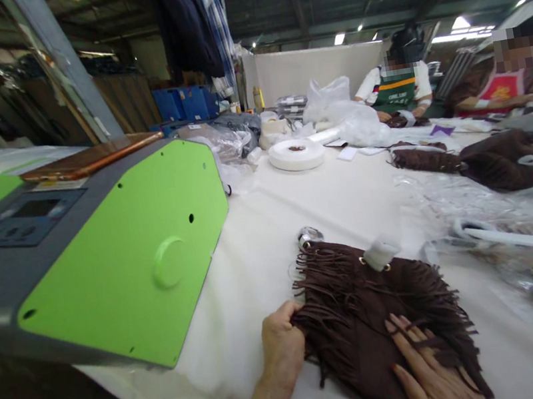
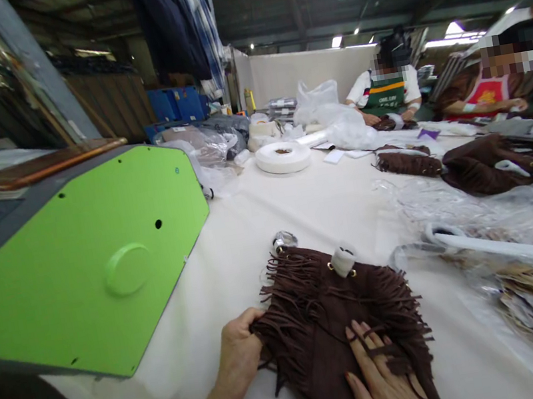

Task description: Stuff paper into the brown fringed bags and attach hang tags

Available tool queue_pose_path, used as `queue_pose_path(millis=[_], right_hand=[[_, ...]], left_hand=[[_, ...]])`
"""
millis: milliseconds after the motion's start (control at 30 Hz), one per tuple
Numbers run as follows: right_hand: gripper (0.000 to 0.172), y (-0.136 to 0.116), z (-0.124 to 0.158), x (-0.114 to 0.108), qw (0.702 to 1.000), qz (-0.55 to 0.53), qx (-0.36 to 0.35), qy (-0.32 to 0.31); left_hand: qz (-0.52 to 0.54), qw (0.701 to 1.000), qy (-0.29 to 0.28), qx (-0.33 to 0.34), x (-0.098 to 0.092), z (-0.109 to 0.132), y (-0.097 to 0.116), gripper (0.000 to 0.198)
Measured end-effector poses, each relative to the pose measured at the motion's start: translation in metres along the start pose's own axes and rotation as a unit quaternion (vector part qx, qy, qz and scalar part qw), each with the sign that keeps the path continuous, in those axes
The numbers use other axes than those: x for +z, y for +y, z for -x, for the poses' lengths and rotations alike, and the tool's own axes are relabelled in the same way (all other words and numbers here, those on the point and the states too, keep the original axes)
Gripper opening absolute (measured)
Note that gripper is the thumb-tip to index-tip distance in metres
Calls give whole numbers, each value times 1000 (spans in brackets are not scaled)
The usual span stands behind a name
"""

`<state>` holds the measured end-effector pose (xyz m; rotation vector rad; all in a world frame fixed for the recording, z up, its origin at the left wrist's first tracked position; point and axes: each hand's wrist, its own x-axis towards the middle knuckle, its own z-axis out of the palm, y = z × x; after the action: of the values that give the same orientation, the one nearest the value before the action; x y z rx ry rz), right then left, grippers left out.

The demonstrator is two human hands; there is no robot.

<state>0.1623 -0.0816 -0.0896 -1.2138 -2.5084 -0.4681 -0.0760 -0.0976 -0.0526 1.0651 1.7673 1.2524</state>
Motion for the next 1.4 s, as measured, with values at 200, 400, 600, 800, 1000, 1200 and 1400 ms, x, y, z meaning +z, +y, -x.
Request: queue_pose_path(millis=[200, 400, 600, 800, 1000, 1200, 1400], right_hand=[[62, -2, -9, -9, 998, 19, -16, 56], [63, -5, -9, -6, 998, 4, 4, 57], [64, -9, -9, -6, 997, -16, 16, 78], [66, -7, -11, -5, 995, -19, 17, 92], [65, -6, -10, -5, 996, -1, 1, 95], [64, -6, -8, -5, 998, -10, 3, 69], [63, -6, -7, -4, 995, -64, 14, 77]], left_hand=[[3, 999, 28, -35, -27, 2, -10, 24], [-264, 850, 193, 413, -11, 22, 66, 33], [-523, 731, 20, 437, 13, 10, 23, 44], [-577, 764, 174, 230, -47, -17, 23, 30], [-479, 713, -121, 498, 37, -11, 69, 31], [-592, 679, -193, 389, -36, -79, 53, 19], [-670, 702, -6, 241, -83, -72, 83, 36]])
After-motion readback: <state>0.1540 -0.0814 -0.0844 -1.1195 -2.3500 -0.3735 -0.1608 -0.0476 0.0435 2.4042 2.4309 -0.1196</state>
